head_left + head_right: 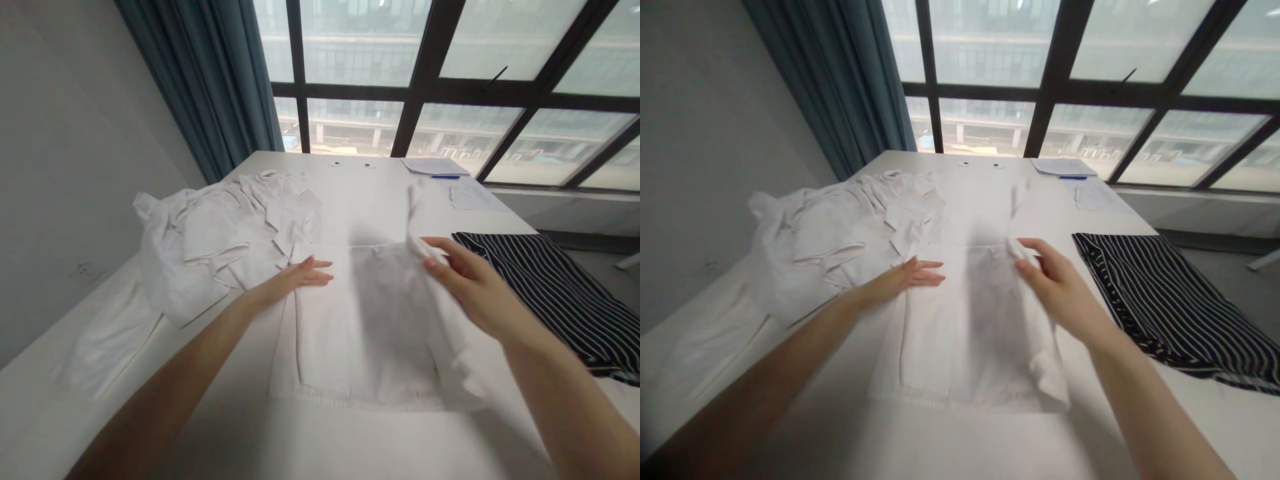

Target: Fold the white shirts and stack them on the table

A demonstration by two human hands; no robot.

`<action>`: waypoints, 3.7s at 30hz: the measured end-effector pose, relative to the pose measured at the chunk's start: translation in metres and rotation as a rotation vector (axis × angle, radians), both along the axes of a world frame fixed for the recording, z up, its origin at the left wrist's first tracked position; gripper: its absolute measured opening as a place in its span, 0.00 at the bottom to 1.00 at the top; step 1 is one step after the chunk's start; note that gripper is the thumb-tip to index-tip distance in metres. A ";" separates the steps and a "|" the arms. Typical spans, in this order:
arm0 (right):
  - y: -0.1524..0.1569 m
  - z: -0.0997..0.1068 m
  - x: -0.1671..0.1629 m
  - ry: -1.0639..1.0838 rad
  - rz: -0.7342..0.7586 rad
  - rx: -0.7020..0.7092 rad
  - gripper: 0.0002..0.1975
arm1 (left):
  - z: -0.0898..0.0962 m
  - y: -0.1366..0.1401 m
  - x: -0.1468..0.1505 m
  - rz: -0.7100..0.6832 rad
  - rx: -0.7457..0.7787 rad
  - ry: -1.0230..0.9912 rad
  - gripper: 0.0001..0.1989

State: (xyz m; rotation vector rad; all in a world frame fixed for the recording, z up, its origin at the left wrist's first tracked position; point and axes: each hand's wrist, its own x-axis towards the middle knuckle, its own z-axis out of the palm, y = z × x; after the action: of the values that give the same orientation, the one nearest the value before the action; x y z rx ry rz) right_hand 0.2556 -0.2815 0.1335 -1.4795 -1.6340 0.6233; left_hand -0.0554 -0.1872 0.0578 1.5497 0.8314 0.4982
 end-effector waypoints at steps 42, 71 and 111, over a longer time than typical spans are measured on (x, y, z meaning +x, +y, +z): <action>-0.039 -0.067 -0.010 -0.669 0.522 -0.281 0.29 | -0.009 -0.017 -0.023 0.204 0.326 0.415 0.15; -0.090 -0.086 0.008 -0.607 0.396 -0.145 0.15 | -0.025 -0.065 -0.015 0.377 0.334 0.453 0.11; -0.126 -0.093 0.044 -0.402 0.321 -0.144 0.08 | -0.029 -0.108 -0.020 -0.128 1.378 0.357 0.09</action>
State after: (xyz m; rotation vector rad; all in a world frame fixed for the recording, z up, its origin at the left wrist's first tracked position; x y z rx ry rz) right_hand 0.2997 -0.4078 0.0409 -1.5279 -2.2064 0.6578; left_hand -0.0752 -0.2955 0.0285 3.0010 0.6195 0.7738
